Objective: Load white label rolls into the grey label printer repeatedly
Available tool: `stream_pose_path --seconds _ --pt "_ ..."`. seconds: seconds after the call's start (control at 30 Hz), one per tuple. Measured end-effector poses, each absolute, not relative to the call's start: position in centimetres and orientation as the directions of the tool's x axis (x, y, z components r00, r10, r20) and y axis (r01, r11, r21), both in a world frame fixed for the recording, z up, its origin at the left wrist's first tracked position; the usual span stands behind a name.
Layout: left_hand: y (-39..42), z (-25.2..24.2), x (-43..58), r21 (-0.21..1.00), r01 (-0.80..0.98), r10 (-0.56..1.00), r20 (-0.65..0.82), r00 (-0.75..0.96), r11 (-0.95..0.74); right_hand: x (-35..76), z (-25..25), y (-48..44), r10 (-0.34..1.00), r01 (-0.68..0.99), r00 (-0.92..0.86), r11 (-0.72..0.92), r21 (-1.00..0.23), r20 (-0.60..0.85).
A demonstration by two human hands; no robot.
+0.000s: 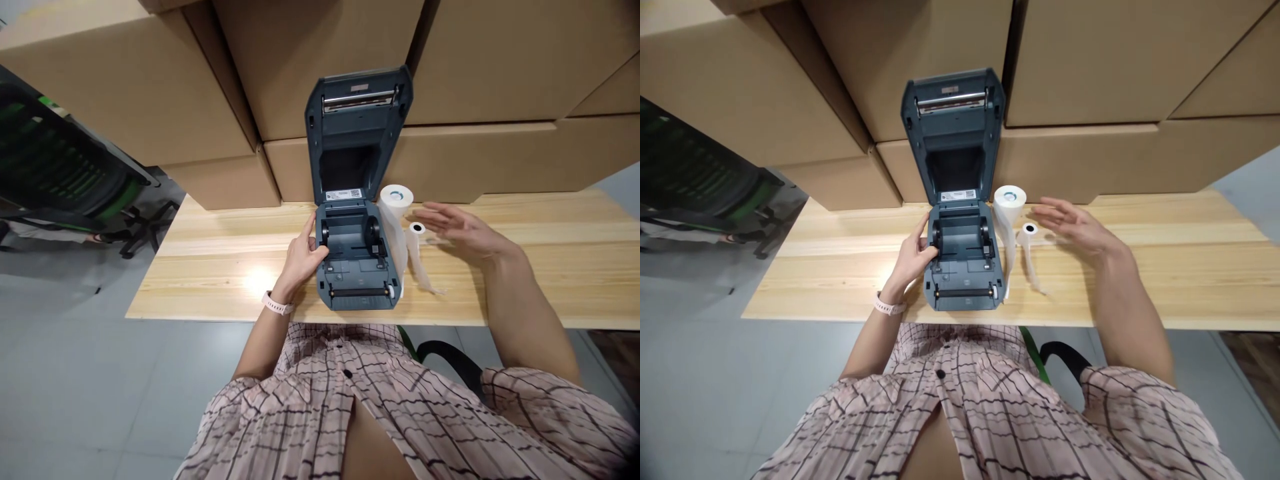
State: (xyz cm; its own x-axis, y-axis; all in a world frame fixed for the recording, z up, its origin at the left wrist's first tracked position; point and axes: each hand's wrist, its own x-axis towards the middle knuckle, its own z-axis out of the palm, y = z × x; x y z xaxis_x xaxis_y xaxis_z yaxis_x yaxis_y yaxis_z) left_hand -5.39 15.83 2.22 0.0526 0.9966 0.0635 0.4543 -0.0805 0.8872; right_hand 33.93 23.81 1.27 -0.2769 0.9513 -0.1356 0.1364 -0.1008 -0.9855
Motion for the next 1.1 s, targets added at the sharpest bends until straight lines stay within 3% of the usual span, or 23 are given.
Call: stream_pose_path --seconds 0.2,0.37,0.47,0.53,0.6,0.7,0.77,0.93,1.1 --pt "15.8 3.0 -5.1 0.884 0.468 1.0 -0.006 0.028 -0.008 31.7 0.7 22.0 0.859 0.207 -0.453 -0.161 -0.965 -0.24" --pt "15.8 2.8 -5.2 0.889 0.457 0.999 0.011 0.037 -0.027 32.2 4.3 20.6 0.881 0.034 -0.471 -0.037 -0.999 -0.049" --pt "15.9 2.5 -5.2 0.89 0.456 0.999 0.023 0.024 -0.032 29.8 7.9 19.2 0.778 0.121 -0.627 0.149 -0.981 0.041" --pt "15.9 2.4 -5.2 0.893 0.45 0.999 0.029 0.014 -0.032 26.4 9.4 18.9 0.647 0.317 -0.76 0.45 -0.835 0.061" --pt "15.9 2.3 -5.2 0.897 0.442 0.999 0.033 0.016 -0.036 22.7 9.5 19.3 0.588 0.42 -0.797 0.704 -0.573 0.139" --pt "16.0 2.3 -5.2 0.899 0.435 0.999 0.037 0.028 -0.045 18.8 7.8 20.5 0.508 0.46 -0.846 0.849 -0.26 0.163" --pt "16.1 2.3 -5.2 0.897 0.439 0.999 0.038 0.033 -0.049 17.9 6.5 21.2 0.472 0.449 -0.871 0.877 -0.168 0.138" --pt "16.2 2.2 -5.2 0.893 0.448 0.999 0.036 0.024 -0.043 18.5 5.4 20.7 0.505 0.472 -0.833 0.862 -0.186 0.226" --pt "16.0 2.4 -5.2 0.89 0.455 0.999 0.034 0.029 -0.043 19.2 5.4 17.6 0.556 0.446 -0.768 0.821 -0.357 0.318"
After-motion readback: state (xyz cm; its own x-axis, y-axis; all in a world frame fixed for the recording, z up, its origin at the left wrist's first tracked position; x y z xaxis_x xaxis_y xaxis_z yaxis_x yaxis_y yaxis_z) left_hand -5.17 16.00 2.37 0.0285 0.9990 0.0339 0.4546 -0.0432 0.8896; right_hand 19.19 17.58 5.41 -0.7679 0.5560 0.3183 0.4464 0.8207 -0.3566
